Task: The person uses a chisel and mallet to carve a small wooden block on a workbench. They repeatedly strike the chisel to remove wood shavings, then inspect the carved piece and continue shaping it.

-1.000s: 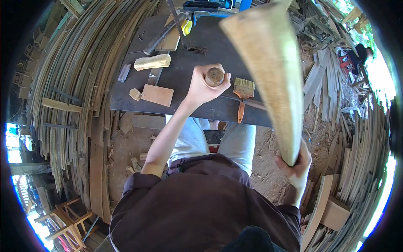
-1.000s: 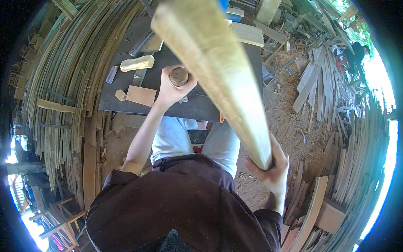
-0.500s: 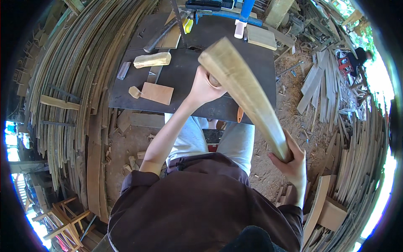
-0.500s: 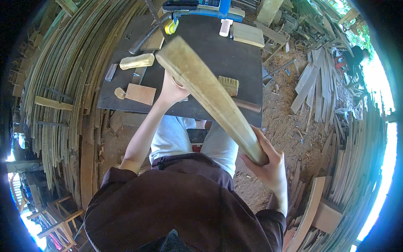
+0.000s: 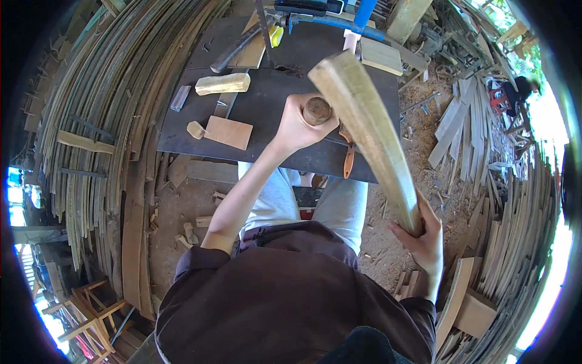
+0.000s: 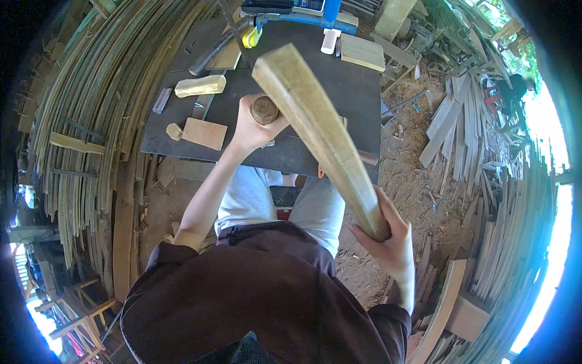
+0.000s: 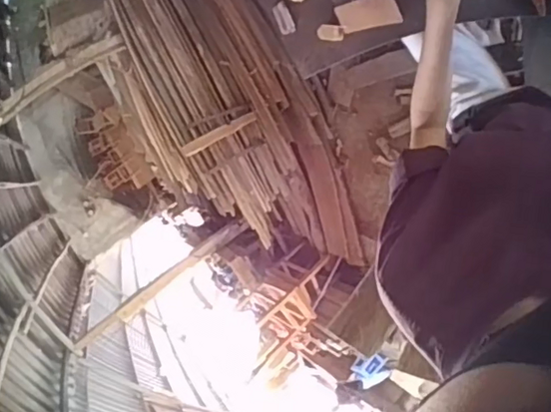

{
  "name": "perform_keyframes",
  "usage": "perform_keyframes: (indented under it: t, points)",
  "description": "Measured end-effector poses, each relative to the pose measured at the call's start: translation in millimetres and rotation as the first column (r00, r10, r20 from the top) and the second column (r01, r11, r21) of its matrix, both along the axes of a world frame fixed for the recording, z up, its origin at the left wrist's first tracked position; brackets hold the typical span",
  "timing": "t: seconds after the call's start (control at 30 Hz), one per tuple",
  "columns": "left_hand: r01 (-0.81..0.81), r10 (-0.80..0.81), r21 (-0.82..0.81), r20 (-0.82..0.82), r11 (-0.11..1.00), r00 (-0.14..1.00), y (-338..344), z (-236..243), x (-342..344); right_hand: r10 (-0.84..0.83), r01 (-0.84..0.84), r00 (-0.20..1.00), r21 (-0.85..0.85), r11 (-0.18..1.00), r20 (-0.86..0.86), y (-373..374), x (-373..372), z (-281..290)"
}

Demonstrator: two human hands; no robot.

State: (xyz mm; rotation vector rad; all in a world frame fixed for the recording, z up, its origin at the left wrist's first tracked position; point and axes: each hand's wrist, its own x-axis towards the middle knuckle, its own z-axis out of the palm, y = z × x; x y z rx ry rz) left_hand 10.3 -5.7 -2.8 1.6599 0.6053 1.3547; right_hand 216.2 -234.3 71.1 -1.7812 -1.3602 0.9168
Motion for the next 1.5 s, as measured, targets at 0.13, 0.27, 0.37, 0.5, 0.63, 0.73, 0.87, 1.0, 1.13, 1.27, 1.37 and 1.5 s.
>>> perform_keyframes:
  t: [0.13, 0.27, 0.37, 0.5, 0.63, 0.73, 0.87, 1.0, 1.13, 1.27, 1.37, 1.5]
  points:
    - [0.009, -0.011, -0.021, -0.090, 1.000, 0.996, 2.8, -1.9, -1.4, -0.053, 0.039, 0.995, 0.159, 0.986, 0.084, -7.7, 4.0, 11.7]
    - [0.026, -0.026, -0.008, -0.005, 1.000, 1.000, 2.4, -2.7, 2.9, -0.028, -0.014, 0.979, 0.205, 0.979, 0.201, -4.8, -1.2, 1.3]
    - [0.025, -0.020, -0.060, 0.076, 0.998, 0.997, 1.1, -12.0, 6.6, 0.019, -0.021, 0.991, 0.013, 1.000, 0.134, -0.8, -3.2, -1.9]
    - [-0.068, 0.066, -0.017, -0.086, 0.998, 0.994, 1.5, -58.7, -7.1, -0.077, 0.070, 0.993, 0.080, 0.994, 0.084, -7.6, -2.9, 8.7]
    - [-0.082, 0.083, -0.072, 0.012, 0.994, 0.996, 6.8, -52.5, -24.1, -0.192, 0.186, 0.981, 0.143, 0.972, 0.028, -20.5, 7.3, 13.8]
    - [-0.067, 0.070, -0.082, 0.035, 0.994, 0.997, 16.0, -46.7, -30.1, -0.201, 0.211, 0.976, 0.139, 0.968, -0.077, -20.1, 6.1, 10.1]
    - [-0.022, 0.049, -0.184, 0.142, 0.983, 0.989, 9.9, -43.4, -40.0, -0.171, 0.182, 0.981, 0.125, 0.975, -0.095, -20.1, 8.5, -2.1]
    - [0.082, 0.055, -0.296, 0.428, 0.952, 0.902, -1.0, -31.1, -62.4, -0.200, 0.200, 0.980, 0.095, 0.975, -0.006, -5.4, 2.0, -14.5]
    - [0.042, 0.131, -0.289, 0.554, 0.956, 0.822, -22.0, -17.1, -98.9, -0.208, 0.208, 0.978, -0.035, 0.977, 0.017, 15.6, 6.6, -47.5]
    - [-0.147, 0.299, -0.313, 0.520, 0.938, 0.800, -36.4, -28.9, -127.7, -0.179, 0.180, 0.983, -0.025, 0.983, 0.049, 48.3, 11.5, -97.8]
    - [-0.236, 0.394, -0.357, 0.479, 0.904, 0.784, -50.2, -30.8, -133.1, -0.189, 0.194, 0.975, -0.036, 0.980, 0.114, 76.3, 19.3, -134.3]
    - [-0.240, 0.420, -0.387, 0.493, 0.890, 0.762, -72.3, -41.1, -137.4, -0.218, 0.215, 0.976, 0.087, 0.973, 0.022, 107.8, 16.6, -170.3]
